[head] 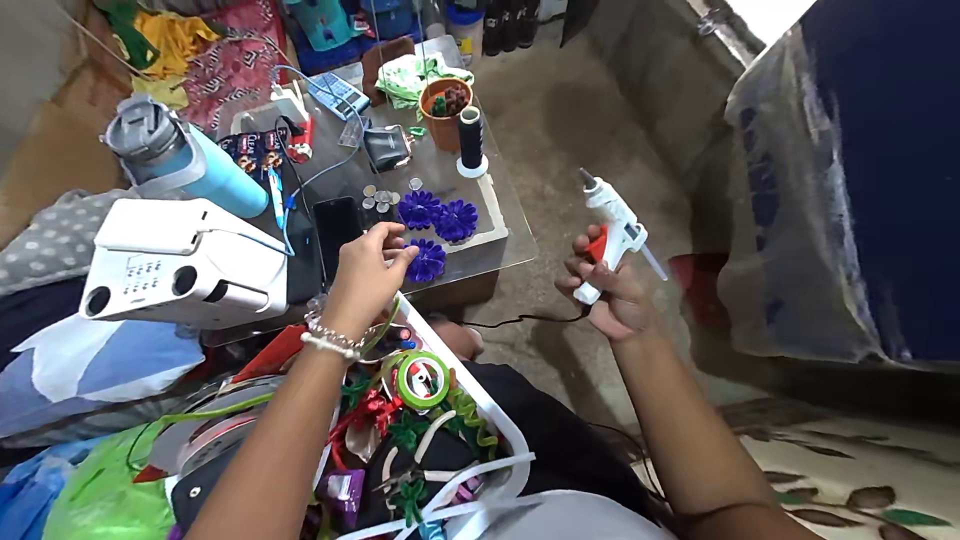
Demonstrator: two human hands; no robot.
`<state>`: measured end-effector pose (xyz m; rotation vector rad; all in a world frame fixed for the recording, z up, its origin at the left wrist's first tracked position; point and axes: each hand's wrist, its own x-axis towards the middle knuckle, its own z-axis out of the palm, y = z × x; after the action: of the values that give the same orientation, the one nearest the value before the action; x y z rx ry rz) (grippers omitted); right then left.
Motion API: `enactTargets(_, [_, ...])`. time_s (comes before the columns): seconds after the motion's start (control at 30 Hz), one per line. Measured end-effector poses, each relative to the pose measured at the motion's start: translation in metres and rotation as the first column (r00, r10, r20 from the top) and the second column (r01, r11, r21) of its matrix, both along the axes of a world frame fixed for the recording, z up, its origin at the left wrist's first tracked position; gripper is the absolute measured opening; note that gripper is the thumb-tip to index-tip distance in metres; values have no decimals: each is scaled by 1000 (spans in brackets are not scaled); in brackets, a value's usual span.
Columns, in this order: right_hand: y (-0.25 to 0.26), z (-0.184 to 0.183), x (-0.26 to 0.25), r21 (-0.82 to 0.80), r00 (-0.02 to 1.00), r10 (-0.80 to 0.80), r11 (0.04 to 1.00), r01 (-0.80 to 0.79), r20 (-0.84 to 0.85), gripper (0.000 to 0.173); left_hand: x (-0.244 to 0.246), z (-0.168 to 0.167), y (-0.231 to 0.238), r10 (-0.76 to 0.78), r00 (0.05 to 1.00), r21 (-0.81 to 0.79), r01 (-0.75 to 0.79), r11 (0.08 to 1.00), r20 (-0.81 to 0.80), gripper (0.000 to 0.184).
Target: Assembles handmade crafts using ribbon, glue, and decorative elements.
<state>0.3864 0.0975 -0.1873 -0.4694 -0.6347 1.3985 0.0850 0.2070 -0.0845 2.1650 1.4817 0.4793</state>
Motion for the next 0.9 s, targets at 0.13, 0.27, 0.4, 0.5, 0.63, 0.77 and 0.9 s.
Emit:
enactTargets(0.13, [-8,-2,2,37,996,74,996,-76,52,32,11,-12,10,-45,999,6,45,999,3,11])
enactTargets(0.27, [-9,3,-2,-74,956,44,997,-24,289,28,15,-17,9,-134,989,38,132,991,58,6])
enactTargets(0.4, [-3,7,-17,-149,870,16,987,66,493,19,17,-26,8,-221,975,79,220,972,11,8])
enactTargets(0.5, [5,4,-27,-101,735,-17,988,116,678,16,14,-31,9,-244,966,35,248,968,-89,14])
enactTargets(0.63, [15,3,-39,-46,581,-45,989,141,813,18,11,-36,17,-201,967,-78,190,979,-156,21])
enactTargets(0.77, [23,-4,-46,-2,467,-68,989,146,882,23,15,-44,33,-183,973,-244,146,959,-138,37])
enactTargets(0.9, [26,-9,-50,-1,391,-64,986,164,918,26,24,-50,37,-165,972,-303,109,947,-166,55])
